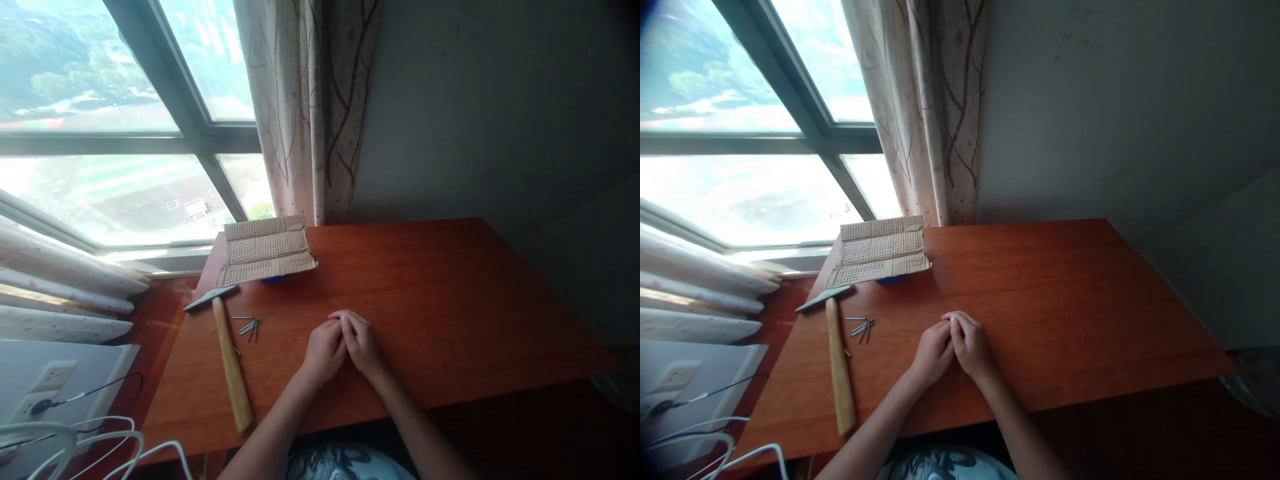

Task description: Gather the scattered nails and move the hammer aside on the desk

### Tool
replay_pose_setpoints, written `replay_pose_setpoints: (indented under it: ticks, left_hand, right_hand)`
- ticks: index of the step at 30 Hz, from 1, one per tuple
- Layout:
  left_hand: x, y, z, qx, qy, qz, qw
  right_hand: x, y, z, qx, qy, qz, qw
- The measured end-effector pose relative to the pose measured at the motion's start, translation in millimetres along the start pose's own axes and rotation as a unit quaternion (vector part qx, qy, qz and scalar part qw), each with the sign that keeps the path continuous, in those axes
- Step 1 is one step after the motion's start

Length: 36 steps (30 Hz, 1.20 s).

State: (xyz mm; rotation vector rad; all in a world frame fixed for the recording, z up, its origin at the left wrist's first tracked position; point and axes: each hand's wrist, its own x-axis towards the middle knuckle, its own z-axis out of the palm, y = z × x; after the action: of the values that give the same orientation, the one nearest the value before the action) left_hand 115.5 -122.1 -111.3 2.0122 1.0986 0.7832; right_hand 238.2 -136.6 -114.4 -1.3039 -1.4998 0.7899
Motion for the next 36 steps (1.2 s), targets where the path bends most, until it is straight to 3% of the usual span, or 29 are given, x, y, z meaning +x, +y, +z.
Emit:
replay_pose_setpoints:
  ticks: [36]
  left_hand:
    - [-2, -4, 6.1, 0.015, 0.014, 0.0, 1.0]
  right_hand:
    - [-4, 10, 2, 0.017, -0.002, 0.022, 1.0]
